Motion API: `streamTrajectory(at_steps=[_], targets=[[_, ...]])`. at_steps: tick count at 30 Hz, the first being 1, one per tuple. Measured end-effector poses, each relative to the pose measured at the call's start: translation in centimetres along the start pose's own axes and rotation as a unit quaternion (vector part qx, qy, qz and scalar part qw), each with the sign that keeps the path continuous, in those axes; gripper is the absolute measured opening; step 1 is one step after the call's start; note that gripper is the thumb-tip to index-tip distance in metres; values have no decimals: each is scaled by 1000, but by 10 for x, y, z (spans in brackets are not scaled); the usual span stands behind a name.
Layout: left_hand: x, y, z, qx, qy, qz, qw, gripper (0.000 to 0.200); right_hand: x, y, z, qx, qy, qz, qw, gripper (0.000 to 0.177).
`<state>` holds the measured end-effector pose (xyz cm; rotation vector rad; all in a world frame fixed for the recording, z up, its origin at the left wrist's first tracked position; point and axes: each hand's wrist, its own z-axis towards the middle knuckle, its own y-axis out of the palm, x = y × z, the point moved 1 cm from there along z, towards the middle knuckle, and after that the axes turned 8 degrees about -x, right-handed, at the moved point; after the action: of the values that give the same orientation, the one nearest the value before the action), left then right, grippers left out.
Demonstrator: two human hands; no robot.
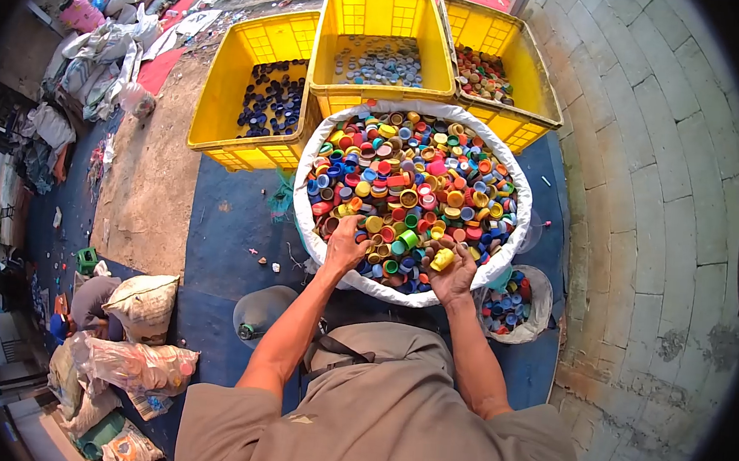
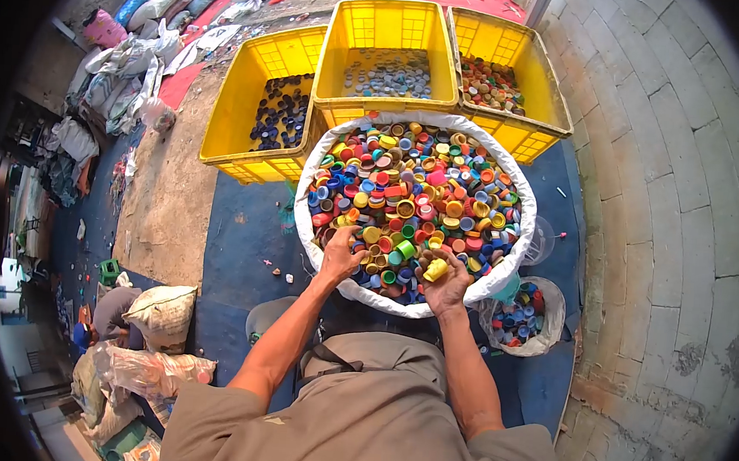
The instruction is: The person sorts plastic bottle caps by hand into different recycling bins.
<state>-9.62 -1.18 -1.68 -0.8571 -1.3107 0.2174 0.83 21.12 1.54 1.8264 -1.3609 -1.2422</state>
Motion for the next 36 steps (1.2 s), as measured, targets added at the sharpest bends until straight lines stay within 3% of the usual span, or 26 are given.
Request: streamTrajectory(at_steps=[1,7,14,17,21,23,24,26,28,29,31,34,36], targets=[[-1,1,5,-39,-18,4,999,55,-1,-3,-6,26,1,23,999,31],[-7,4,27,-122,60,80,987,53,8,-30,-27,75,7,45,996,31],[-11,7,35,-171,65,104,978,50,20,-33,-31,68,37,47,996,28],[-9,5,37,-176,74,118,975,49,23,-26,-29,88,41,-11,995,26],[-3,6,30,-82,19,52,995,46,26,-22,-15,85,35,-62,994,25],[2,-1,24,-115,-140,-228,957,42,23,-16,-4,89,9,-216,972,24],[6,-5,19,-125,-214,-361,899,41,21,-9,2,89,-5,-291,952,24],[11,-11,7,-67,-287,-635,714,37,18,3,18,97,-79,-476,871,26],[13,-17,-10,-60,-273,-729,625,40,17,8,36,66,-227,-690,684,32],[14,-20,-16,-61,-257,-760,594,38,15,12,44,62,-252,-731,630,37],[12,-19,-29,-45,-259,-758,598,38,14,22,60,52,-301,-802,513,46],[13,-20,-44,-28,-263,-749,607,38,14,42,72,64,-243,-863,438,58],[18,-24,-50,-22,-259,-748,611,38,16,44,84,60,-212,-878,425,62]])
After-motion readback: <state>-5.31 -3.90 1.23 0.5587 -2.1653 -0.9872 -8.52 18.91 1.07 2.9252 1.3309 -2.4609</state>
